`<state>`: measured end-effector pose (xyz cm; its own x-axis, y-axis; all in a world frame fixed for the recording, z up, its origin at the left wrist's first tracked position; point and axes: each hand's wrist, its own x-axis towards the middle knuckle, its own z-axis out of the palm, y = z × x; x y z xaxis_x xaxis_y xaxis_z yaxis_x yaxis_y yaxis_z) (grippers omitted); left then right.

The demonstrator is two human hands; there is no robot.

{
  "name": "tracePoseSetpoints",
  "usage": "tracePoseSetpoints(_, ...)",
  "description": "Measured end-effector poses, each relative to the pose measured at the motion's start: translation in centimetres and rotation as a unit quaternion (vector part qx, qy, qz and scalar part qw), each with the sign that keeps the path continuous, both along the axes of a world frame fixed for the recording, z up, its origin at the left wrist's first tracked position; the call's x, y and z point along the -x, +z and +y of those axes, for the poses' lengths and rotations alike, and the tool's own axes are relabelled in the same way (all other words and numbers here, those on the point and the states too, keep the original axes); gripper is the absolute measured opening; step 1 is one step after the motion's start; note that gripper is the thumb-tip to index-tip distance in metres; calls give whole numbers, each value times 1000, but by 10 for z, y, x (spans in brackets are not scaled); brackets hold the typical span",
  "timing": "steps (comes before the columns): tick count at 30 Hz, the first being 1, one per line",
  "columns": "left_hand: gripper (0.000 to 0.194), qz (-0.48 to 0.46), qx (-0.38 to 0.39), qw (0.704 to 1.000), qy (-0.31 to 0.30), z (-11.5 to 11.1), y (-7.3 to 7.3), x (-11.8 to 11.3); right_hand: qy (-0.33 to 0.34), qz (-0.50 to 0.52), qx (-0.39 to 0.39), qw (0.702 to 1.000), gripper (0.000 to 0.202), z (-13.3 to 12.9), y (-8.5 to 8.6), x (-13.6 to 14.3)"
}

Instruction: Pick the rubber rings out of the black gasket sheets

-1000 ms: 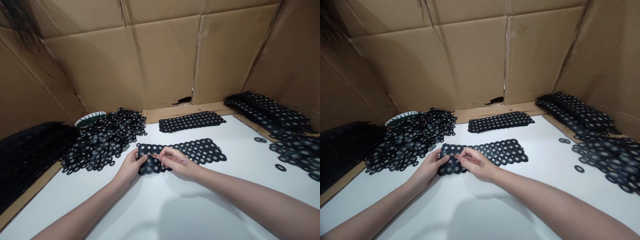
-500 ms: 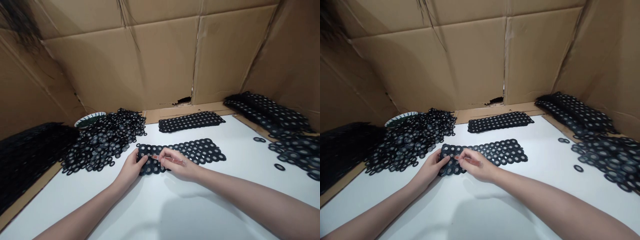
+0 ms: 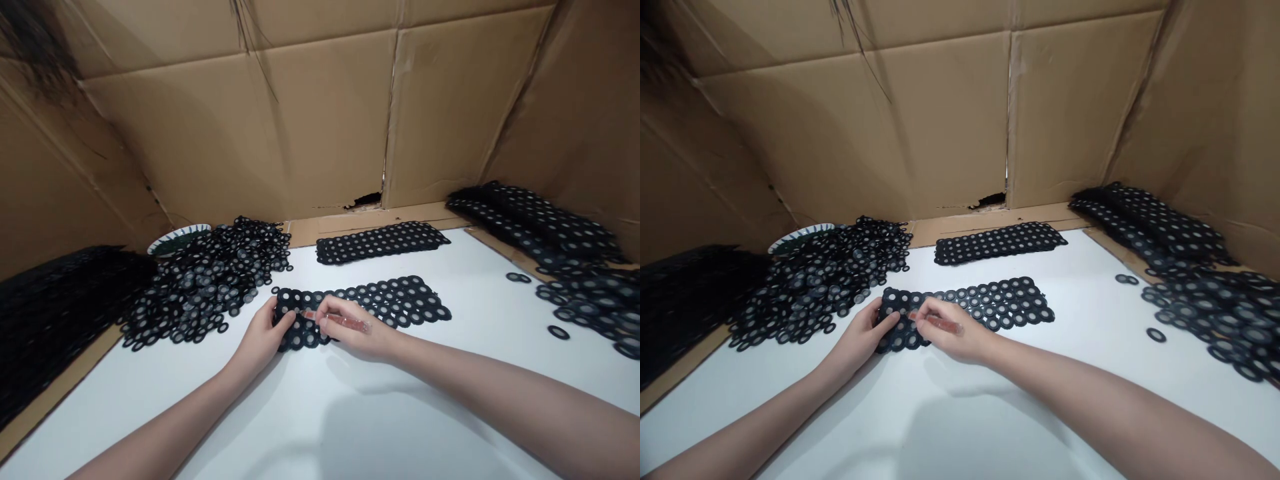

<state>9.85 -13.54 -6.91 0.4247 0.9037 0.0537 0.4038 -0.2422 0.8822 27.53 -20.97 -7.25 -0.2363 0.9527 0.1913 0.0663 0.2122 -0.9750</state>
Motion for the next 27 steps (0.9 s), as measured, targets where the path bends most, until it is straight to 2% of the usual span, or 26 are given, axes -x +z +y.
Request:
tracePoseSetpoints(11, 24, 37, -28, 999, -1, -1, 1, 0, 6, -6, -28, 1000, 6, 2, -7, 0)
tracePoseSetpoints(15, 26, 26, -16, 1000, -3, 0, 0, 1, 5, -11, -26, 1000, 6, 2, -7, -1)
tracePoseSetpoints(21, 28, 20, -12, 999, 24, -7, 5, -3, 8, -24, -28, 999, 8, 0, 0, -1)
tracePoseSetpoints(27, 30, -11, 19, 1000, 10, -6, 5, -2, 8, -54, -17, 998, 12, 1, -1, -2)
